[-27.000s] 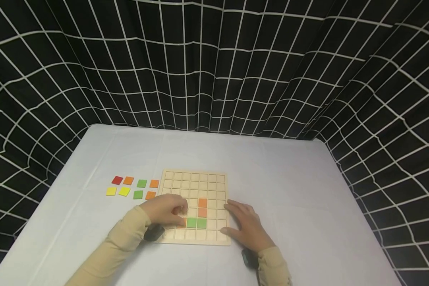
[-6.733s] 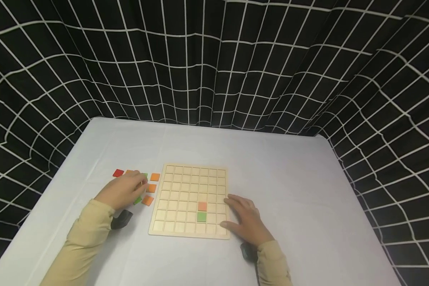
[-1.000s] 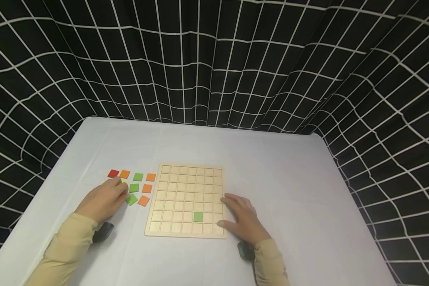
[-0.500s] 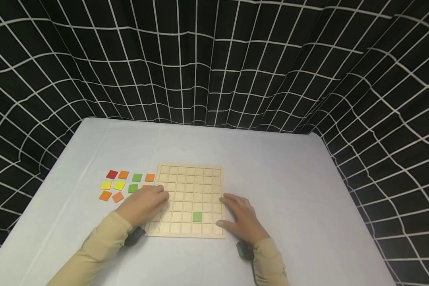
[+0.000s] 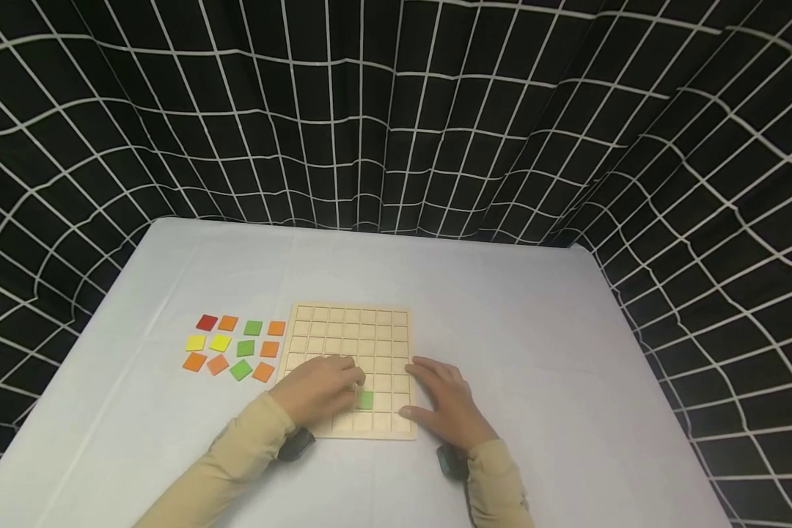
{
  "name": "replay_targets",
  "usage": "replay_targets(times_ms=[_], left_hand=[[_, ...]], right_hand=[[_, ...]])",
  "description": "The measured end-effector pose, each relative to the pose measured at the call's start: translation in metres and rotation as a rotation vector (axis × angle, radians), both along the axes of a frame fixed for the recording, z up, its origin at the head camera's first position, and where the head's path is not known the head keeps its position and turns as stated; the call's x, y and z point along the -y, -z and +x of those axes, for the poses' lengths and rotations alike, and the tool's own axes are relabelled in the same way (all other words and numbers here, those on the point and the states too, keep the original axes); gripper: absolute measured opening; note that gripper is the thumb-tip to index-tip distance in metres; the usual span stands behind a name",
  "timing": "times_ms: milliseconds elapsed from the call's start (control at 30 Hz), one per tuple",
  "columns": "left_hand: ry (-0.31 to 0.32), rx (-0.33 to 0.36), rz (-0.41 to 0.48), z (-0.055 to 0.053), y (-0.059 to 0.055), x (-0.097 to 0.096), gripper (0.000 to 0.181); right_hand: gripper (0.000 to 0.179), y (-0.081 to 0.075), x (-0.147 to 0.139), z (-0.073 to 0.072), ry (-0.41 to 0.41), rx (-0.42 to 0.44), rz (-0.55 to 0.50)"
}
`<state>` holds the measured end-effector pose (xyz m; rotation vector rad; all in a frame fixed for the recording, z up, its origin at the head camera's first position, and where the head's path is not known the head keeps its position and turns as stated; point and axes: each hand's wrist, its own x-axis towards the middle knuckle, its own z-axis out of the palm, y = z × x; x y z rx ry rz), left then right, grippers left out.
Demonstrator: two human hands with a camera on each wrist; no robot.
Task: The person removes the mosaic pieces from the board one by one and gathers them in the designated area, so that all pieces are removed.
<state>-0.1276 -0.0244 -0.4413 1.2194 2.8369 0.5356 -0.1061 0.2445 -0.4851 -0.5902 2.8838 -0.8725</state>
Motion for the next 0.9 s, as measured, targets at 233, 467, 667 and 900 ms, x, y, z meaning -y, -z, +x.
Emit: replay_targets(times_ms=[233,467,667,900], left_hand=[[0.062,-0.014,0.026,0.000,0.013,-0.009,0.026],[0.097,-0.039,0.076,-0.003,0.021,-0.008,0.024],[0.124,-0.023,0.046,-0.003,0.021,-0.008,0.021],[0.174,-0.070,0.028,0.001,0.017,-0.007,0.020]], right_hand=[[0.071,0.002,0.000,0.000,-0.003,-0.006,0.001],[0.071,0.001,0.000,0.001,0.002,-0.009,-0.003],[0.071,0.000,0.000,0.002,-0.008,-0.008,-0.012],[0.070,-0.001,0.001,0.002,-0.009,-0.016,-0.015]])
